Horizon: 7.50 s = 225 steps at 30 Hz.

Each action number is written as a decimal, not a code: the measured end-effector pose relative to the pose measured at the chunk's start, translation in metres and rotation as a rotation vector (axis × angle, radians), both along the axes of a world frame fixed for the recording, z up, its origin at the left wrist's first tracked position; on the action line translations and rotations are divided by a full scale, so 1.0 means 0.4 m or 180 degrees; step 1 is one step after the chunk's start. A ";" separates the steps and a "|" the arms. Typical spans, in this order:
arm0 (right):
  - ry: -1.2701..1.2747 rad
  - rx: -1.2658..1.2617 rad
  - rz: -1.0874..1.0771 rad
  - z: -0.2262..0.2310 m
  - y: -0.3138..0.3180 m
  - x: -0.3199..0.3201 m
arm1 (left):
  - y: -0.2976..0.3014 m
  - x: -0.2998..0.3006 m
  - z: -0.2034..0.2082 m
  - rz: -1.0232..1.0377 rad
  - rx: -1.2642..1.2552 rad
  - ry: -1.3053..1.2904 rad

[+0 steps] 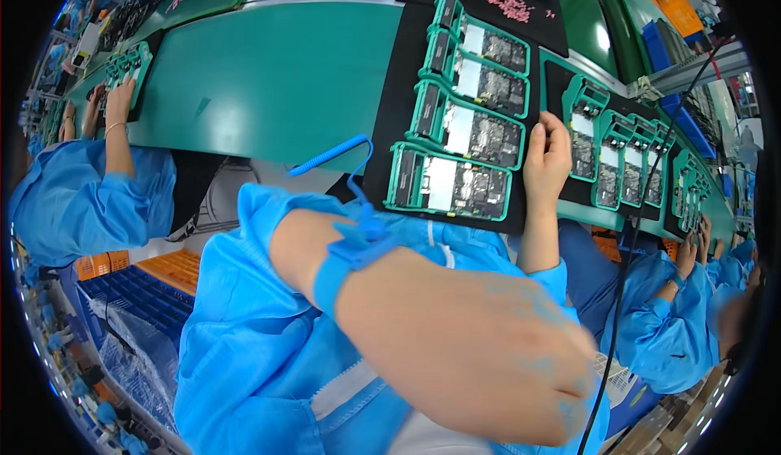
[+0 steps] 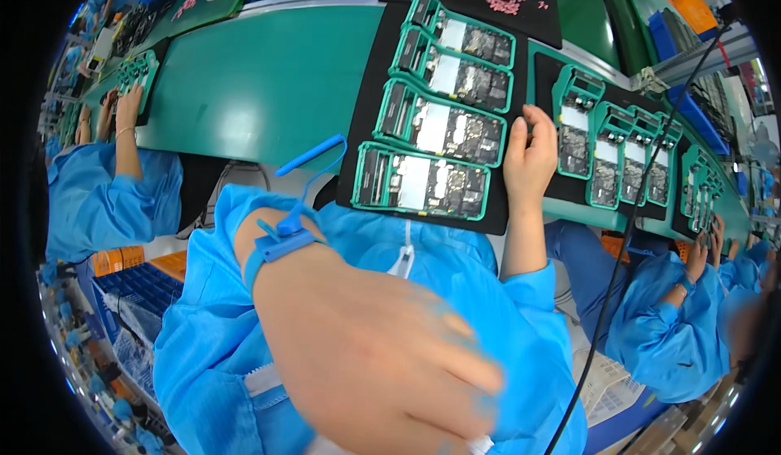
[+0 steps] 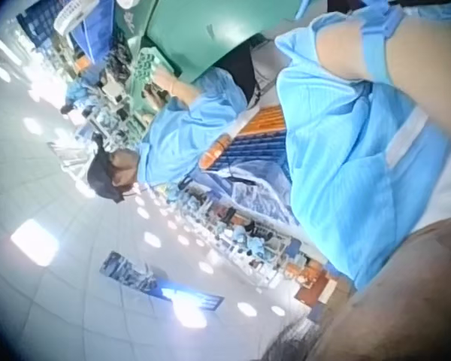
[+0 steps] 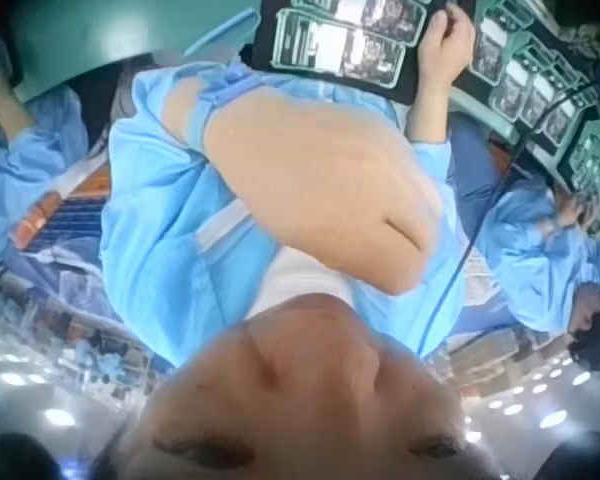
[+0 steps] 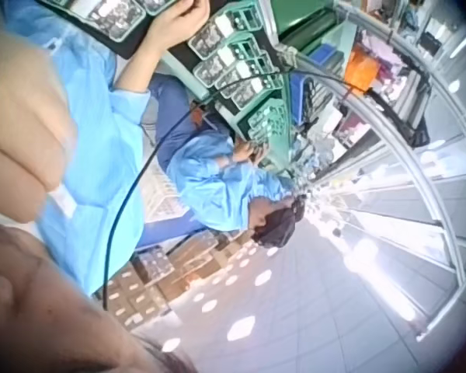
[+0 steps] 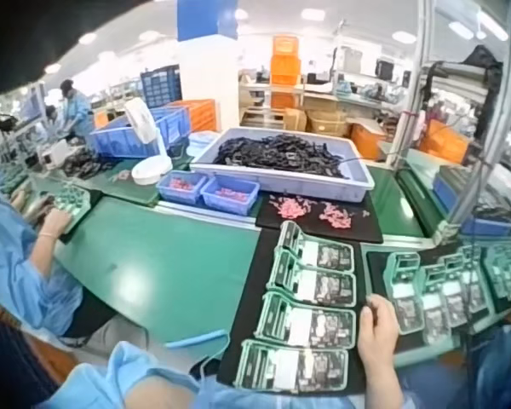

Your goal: Assembling small electronic components onto circuit boards on an assembly line.

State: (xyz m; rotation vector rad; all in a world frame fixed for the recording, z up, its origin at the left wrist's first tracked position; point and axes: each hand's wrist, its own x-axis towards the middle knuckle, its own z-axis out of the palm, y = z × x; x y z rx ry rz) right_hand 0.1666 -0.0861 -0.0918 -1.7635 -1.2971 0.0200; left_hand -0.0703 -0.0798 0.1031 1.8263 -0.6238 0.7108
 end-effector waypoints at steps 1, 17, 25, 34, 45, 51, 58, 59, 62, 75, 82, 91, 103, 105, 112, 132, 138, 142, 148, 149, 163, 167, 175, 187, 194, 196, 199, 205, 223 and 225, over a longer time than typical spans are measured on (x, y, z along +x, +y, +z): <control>0.0273 -0.0133 -0.0065 0.024 -0.004 -0.009 | 0.002 0.010 0.020 0.0292 0.0002 -0.0353; -0.0184 0.0137 -0.0035 0.004 0.002 -0.008 | -0.108 0.062 0.051 0.0777 -0.0132 -0.1364; -0.0279 0.0284 -0.0050 0.006 -0.008 -0.014 | -0.176 0.079 0.025 0.0598 -0.1302 -0.1805; -0.0085 0.0196 -0.0081 0.026 -0.013 -0.031 | -0.137 0.063 0.063 -0.0780 -0.0949 -0.0873; -0.0262 0.0225 0.0024 0.025 -0.005 -0.010 | -0.020 -0.033 0.044 0.1141 0.0639 -0.1193; -0.0543 0.0077 0.0003 0.019 -0.022 -0.003 | 0.147 -0.236 0.024 0.2262 0.1029 -0.0377; -0.0348 -0.0195 0.0157 0.023 -0.015 -0.013 | 0.423 -0.604 -0.102 0.5322 -0.0869 0.1414; -0.0371 -0.0199 0.0179 0.021 -0.014 -0.009 | 0.485 -0.704 -0.173 0.5560 -0.0966 0.1566; -0.0282 -0.0286 0.0179 0.031 -0.012 -0.016 | 0.588 -0.910 -0.342 0.6706 -0.0408 0.2049; -0.0423 -0.0463 0.0081 0.008 -0.005 -0.004 | 0.775 -1.040 -0.470 0.6909 -0.0925 0.3838; -0.0441 -0.0427 0.0088 0.021 -0.011 -0.013 | 0.738 -0.939 -0.427 0.7257 -0.0628 0.4455; -0.0488 -0.0352 0.0160 0.025 -0.011 -0.011 | 0.530 -0.877 -0.424 0.7476 -0.0393 0.3590; -0.0158 -0.0388 0.0290 0.030 -0.007 0.008 | 0.059 -0.617 -0.437 0.3968 -0.4769 0.1431; 0.0201 -0.0403 0.0367 0.045 0.003 0.028 | 0.027 -0.560 -0.458 0.3919 -0.4837 0.1162; -0.0214 0.0049 0.0898 0.216 0.211 -0.013 | -0.013 -0.450 -0.468 0.4097 -0.4748 0.0845; -0.2107 -0.0657 0.1849 0.083 0.720 -0.016 | 0.593 -0.132 0.092 0.2830 0.1666 0.2321; -0.2660 -0.0655 0.1992 0.077 0.728 -0.030 | 0.938 0.054 -0.292 0.3811 0.3030 0.2212; -0.2455 -0.0637 0.1889 0.065 0.703 -0.009 | 0.980 0.101 -0.369 0.4050 0.3473 0.2174; -0.2187 -0.0595 0.1919 0.065 0.693 0.003 | 0.995 0.134 -0.401 0.3984 0.3593 0.2313; -0.2177 -0.0658 0.1845 0.065 0.692 0.002 | 0.997 0.139 -0.404 0.3932 0.3551 0.2433; -0.1973 -0.1013 0.1675 0.078 0.680 -0.009 | 1.008 0.171 -0.370 0.3756 0.3062 0.3388; -0.1755 -0.0818 0.1657 0.098 0.670 -0.005 | 1.000 0.161 -0.365 0.3717 0.3098 0.3336; -0.1331 -0.0610 0.1754 0.172 0.686 -0.054 | 0.942 0.051 -0.269 0.3318 0.2283 0.2502; -0.1535 -0.1484 0.3157 0.177 0.722 -0.315 | 0.738 -0.255 -0.202 0.3000 0.1956 0.3203; -0.1959 -0.1530 0.3121 0.164 0.722 -0.364 | 0.677 -0.302 -0.213 0.3110 0.1971 0.3195; -0.2026 -0.1526 0.3121 0.165 0.722 -0.369 | 0.674 -0.307 -0.223 0.3122 0.1999 0.3196; -0.2158 -0.1543 0.3134 0.171 0.721 -0.379 | 0.672 -0.310 -0.238 0.3085 0.2067 0.3106; -0.2569 -0.1716 0.3059 0.180 0.725 -0.392 | 0.671 -0.300 -0.251 0.3031 0.2263 0.3165; -0.2691 -0.0614 0.3074 0.145 0.644 -0.346 | 0.654 -0.265 -0.298 0.2847 0.2648 0.2885; -0.2656 -0.0589 0.3107 0.143 0.644 -0.341 | 0.652 -0.261 -0.305 0.2824 0.2613 0.2984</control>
